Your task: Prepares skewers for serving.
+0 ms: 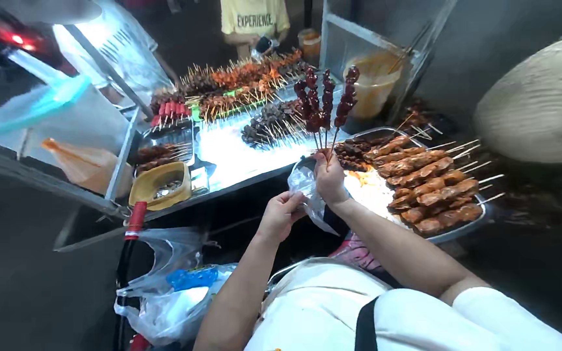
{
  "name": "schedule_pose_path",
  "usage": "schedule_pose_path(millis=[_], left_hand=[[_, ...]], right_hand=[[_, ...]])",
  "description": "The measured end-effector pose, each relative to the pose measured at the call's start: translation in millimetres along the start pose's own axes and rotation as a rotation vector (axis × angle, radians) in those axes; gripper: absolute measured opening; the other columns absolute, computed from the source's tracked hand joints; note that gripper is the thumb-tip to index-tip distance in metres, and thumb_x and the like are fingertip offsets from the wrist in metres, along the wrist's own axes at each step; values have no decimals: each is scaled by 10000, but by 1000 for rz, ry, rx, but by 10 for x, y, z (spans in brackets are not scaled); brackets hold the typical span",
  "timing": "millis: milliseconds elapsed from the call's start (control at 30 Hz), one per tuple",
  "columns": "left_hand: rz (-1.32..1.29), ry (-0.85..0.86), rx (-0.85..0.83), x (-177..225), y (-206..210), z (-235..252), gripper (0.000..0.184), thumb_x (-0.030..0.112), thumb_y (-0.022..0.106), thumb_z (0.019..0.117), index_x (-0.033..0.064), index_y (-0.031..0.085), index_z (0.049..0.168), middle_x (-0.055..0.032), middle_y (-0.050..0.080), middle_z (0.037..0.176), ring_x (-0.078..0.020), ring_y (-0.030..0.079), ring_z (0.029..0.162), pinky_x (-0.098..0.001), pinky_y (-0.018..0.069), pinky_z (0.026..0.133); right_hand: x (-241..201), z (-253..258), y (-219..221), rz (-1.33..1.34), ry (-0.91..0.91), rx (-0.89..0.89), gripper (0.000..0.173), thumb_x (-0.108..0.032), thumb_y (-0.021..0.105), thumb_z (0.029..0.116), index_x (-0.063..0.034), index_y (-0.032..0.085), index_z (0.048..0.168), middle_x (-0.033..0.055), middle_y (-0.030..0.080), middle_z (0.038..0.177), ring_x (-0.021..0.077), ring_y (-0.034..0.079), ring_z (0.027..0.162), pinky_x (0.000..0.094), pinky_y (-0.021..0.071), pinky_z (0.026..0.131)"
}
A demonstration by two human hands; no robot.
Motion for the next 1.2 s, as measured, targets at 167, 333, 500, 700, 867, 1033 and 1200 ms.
schedule_pose_path(millis=[167, 333, 500, 700, 867, 1033, 1200], left_hand=[[-199, 45, -98, -115, -68, 9, 196, 0, 492, 1039, 56, 571, 868, -53, 711, 785, -137, 713, 732, -295, 615, 762], [-110, 60, -39, -346, -496, 259, 376, 304, 377, 1110, 93, 503, 1395, -87, 586, 1371, -235, 587, 1238, -468, 516, 987], [-53, -158, -323, -723, -20, 314, 537, 425, 226, 1110, 165, 333, 1567, -138, 539, 1446, -296, 566, 1266, -517, 511, 984], [58, -81, -512, -254, 329, 111, 320, 148, 315, 1086, 127, 621, 993, 38, 733, 856, -60, 702, 779, -248, 591, 751], [190, -67, -488, -124, 278, 134, 299, 224, 341, 1109, 71, 551, 1256, -5, 728, 1023, -101, 704, 886, -290, 582, 838], [452, -34, -341, -189, 458, 148, 270, 138, 549, 1053, -16, 566, 1274, -46, 678, 1015, -92, 662, 873, -286, 562, 830], [663, 399, -14, 257, 465, -51, 399, 233, 702, 955, -106, 618, 1147, -234, 595, 1178, -253, 606, 1020, -372, 514, 898]], right_hand=[[3, 11, -130, -18, -28, 14, 337, -251, 409, 1117, 29, 546, 1244, 127, 566, 825, 213, 526, 638, 434, 493, 631], [-104, 10, -176, 547, 144, -167, 189, -291, 381, 1118, -173, 514, 1054, -95, 411, 649, 18, 391, 513, 206, 412, 517], [-244, 90, -491, 768, 128, -297, 344, -180, 213, 1126, -172, 540, 1019, -129, 495, 675, -64, 453, 559, 86, 420, 547], [-62, 126, -805, 710, 114, -300, 385, -165, 204, 1115, -164, 563, 976, -128, 519, 634, -54, 491, 559, 105, 468, 588], [-39, 110, -1066, 591, 108, -133, 315, -154, 258, 1121, -151, 532, 964, -128, 467, 615, -47, 444, 528, 100, 432, 559], [36, 68, -1174, 608, 127, -64, 302, -155, 284, 1123, -156, 534, 953, -128, 444, 594, -46, 413, 500, 98, 409, 535], [73, -15, -1151, 439, 61, 162, 146, -158, 339, 1115, -95, 463, 1072, -114, 402, 663, -15, 398, 520, 161, 422, 544]])
Point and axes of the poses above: each hand's wrist, its own z-axis towards the middle knuckle, its own y-axis out of the palm, x = y × z, the point moved 10 cm from there along z, towards the middle knuckle
